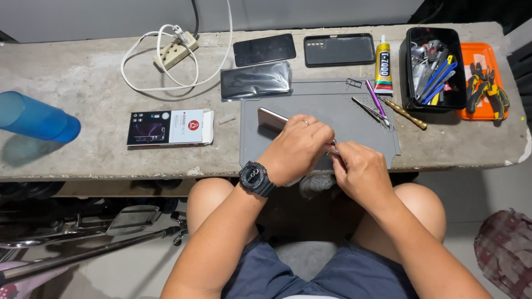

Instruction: Removing the back panel of a smartphone using a thin plastic prying tool to slice through adhesive.

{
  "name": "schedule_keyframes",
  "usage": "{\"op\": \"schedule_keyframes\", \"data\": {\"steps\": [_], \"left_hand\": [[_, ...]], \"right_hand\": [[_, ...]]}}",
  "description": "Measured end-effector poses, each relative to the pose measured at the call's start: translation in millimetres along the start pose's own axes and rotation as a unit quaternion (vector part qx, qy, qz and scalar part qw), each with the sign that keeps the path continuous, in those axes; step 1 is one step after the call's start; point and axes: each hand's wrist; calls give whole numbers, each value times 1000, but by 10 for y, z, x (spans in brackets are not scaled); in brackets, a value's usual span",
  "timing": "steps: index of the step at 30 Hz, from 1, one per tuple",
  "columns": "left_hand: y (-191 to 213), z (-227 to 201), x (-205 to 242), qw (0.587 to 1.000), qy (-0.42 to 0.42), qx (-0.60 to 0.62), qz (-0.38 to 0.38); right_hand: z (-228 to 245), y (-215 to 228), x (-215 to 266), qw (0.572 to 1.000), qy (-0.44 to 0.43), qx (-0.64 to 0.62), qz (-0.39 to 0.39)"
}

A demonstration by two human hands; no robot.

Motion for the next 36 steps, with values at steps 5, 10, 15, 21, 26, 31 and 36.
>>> {"op": "schedule_keyframes", "data": {"steps": [5,10,15,21,26,31,36], "left_hand": [[1,-5,-10,1000,-2,-5,-3],[-41,3,2,1000,-3,-10,-4],[-15,-1,-18,1000,3,10,-5],[-8,0,-35,1000,12,11,-2],[-28,4,-55,1000,15,9,-10],[35,72,-89,998,28,28,-38],[338,2,-171,962,134,183,-156]], "right_hand": [[-29,-60,4,1000,17,-9,-10],[-1,-10,-24,1000,25,-8,0],[49,71,-97,998,-2,-2,63],[32,133,-178,994,-21,-16,108],[24,153,-95,992,-36,-67,102],[113,310,-138,992,-39,-52,108],[250,855,-357,997,39,14,72]]}}
Point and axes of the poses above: each hand's wrist, its own x-axis away from the middle knuckle, its own y-axis out of the back of the hand, z = x × y, and after that the axes turned 6 degrees about z, right-handed
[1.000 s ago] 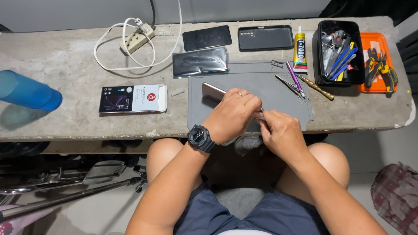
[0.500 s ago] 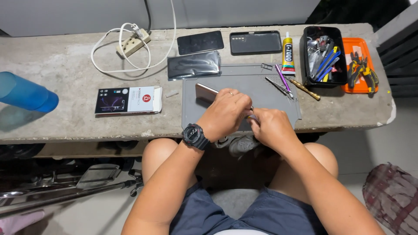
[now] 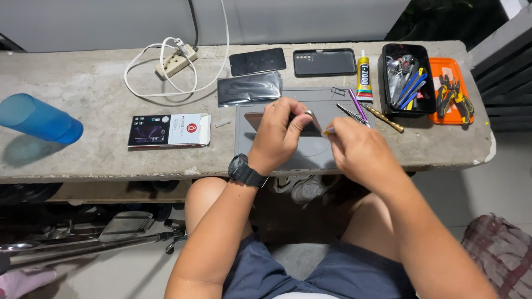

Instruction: Removing the back panel of a smartphone using a thin plastic prying tool to slice through adhesive.

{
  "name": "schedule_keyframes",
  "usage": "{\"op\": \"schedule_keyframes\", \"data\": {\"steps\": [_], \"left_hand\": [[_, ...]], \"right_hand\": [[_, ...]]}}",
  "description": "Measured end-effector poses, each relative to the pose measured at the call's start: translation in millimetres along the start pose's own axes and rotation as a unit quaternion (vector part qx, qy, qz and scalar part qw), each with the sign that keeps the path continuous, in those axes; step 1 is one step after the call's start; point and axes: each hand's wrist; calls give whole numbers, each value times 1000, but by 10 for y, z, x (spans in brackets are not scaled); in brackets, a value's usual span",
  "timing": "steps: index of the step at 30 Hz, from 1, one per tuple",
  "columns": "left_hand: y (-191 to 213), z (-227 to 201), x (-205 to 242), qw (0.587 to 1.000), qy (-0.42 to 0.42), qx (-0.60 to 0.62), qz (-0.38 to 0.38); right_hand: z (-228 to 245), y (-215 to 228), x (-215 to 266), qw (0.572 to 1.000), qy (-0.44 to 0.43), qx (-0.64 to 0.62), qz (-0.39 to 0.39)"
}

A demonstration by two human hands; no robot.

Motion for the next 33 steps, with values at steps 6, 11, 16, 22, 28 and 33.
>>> {"op": "schedule_keyframes", "data": {"steps": [6,11,16,22,28,33], "left_hand": [[113,-264,0,964,133,168,-158],[117,4,81,938,144,213,-232],[179,64,87,922,190,201,-269],[204,-16,56,912,220,184,-292],[172,-11,53,912,206,178,-307],[123,-15,43,918,199,173,-296]], "right_hand": [[354,610,-386,989,8,128,74],[564,636,-733,989,26,120,88],[629,509,-792,992,86,90,34],[625,445,-794,991,125,46,17],[504,290,-795,984,159,61,-44],[545,413,-803,982,163,99,-9]]}}
Point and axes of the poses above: each hand's wrist, its own x-axis away from the middle knuckle, its own y-axis out of the back of the hand, z = x × y, and after that the axes turned 6 degrees about z, right-handed
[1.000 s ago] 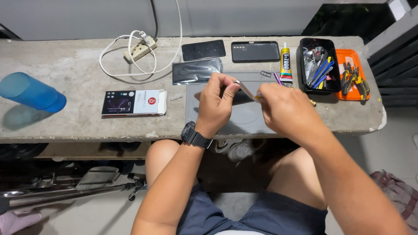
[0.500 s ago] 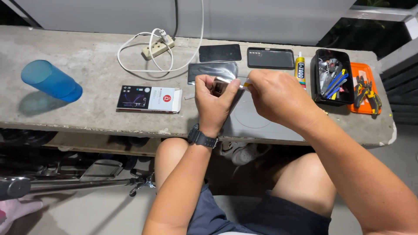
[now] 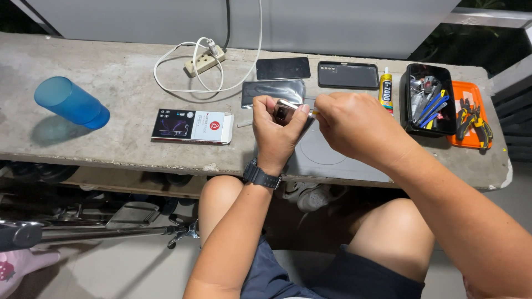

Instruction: Removing the back panel of a smartphone using a thin plastic prying tool to slice through adhesive.

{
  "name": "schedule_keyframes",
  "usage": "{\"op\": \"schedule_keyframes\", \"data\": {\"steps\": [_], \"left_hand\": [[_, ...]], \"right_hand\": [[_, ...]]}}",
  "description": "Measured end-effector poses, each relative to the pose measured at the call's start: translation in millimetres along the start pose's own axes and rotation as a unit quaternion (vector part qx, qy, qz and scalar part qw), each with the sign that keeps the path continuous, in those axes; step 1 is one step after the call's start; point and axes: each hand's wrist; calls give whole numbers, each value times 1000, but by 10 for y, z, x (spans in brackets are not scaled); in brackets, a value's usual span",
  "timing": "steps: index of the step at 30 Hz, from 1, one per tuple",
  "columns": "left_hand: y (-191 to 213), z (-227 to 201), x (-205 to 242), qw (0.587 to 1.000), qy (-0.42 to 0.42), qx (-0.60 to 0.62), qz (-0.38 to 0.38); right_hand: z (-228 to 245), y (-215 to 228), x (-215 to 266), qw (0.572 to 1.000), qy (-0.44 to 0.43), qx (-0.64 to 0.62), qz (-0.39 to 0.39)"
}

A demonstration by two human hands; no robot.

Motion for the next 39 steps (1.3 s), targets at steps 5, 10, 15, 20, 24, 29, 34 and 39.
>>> {"op": "schedule_keyframes", "data": {"steps": [5,10,15,20,24,29,34,39], "left_hand": [[93,34,-78,1000,5,24,-2],[99,65,-96,999,9,45,3],[92,80,-95,999,11,35,5],[74,113,-113,999,9,36,8],[74,23,-92,999,17,37,16],[152,57,-122,999,20,42,20],[164,45,-131,998,20,53,26],[186,6,-123,997,20,60,33]], "right_hand": [[-42,-214,-26,997,12,-53,-62],[-34,-352,13,983,12,-121,-138],[-53,-334,10,989,51,15,-139],[-64,-347,56,989,40,-55,-133],[5,-102,-14,996,36,-19,-74],[-29,-220,-34,992,46,-74,-88],[-33,-378,62,969,29,-191,-151],[-6,-307,41,976,50,-153,-145]]}}
Point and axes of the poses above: each hand's wrist, its own x-axis away from the middle knuckle, its own y-axis out of the back of the hand, z = x × y, and after that the axes turned 6 degrees about z, right-handed
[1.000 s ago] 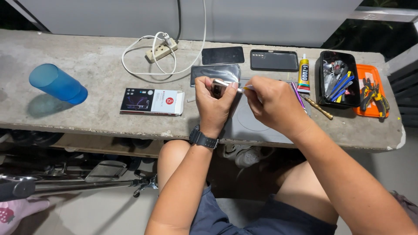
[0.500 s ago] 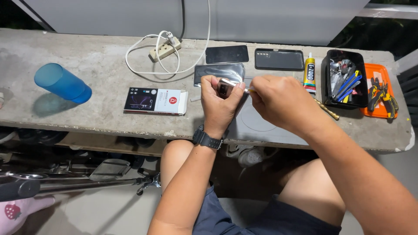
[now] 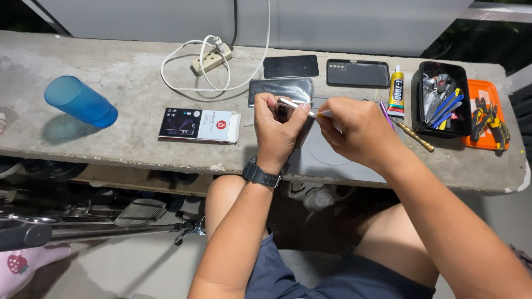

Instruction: Removing the back panel of a smartphone using a thin plastic prying tool to slice through adhesive.

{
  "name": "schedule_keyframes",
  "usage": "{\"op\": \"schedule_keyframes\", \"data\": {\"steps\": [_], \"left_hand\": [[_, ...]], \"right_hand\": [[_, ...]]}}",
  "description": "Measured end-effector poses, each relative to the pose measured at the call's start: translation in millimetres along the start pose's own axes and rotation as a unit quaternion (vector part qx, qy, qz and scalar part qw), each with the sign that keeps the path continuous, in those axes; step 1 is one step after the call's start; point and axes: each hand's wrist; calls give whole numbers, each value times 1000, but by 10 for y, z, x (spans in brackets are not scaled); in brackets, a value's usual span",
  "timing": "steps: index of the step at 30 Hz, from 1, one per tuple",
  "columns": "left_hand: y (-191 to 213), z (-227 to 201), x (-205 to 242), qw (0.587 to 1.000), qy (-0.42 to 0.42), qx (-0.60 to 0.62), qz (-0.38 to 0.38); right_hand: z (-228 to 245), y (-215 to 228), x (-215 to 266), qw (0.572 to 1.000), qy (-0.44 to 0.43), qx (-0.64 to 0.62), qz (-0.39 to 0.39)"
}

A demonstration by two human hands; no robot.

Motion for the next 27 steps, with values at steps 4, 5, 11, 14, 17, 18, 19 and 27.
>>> {"op": "schedule_keyframes", "data": {"steps": [4,5,11,14,17,18,19,27], "left_hand": [[18,58,-11,1000,-4,2,5],[16,33,-5,1000,-3,0,7],[8,75,-2,1000,-4,-6,11],[12,105,-19,1000,-10,-10,9],[-49,145,-17,999,-24,-20,7],[-62,148,-14,999,-35,-33,0],[-75,90,5,999,-37,-34,1],[52,-411,-8,891,-320,-319,41]], "right_hand": [[24,-140,97,990,-53,-117,-52],[19,-119,93,992,-48,-107,-47],[35,-165,122,993,-44,-99,-51],[7,-274,163,981,-80,-159,-81],[-39,-294,188,977,-94,-166,-97],[-50,-300,186,977,-96,-164,-100],[-56,-315,199,977,-95,-164,-102],[-175,-428,239,969,-119,-175,-124]]}}
Point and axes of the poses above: each hand's wrist, its own x-axis away from the middle knuckle, its own y-axis out of the back of the hand, z = x × y, and after that the axes turned 6 degrees about z, right-handed
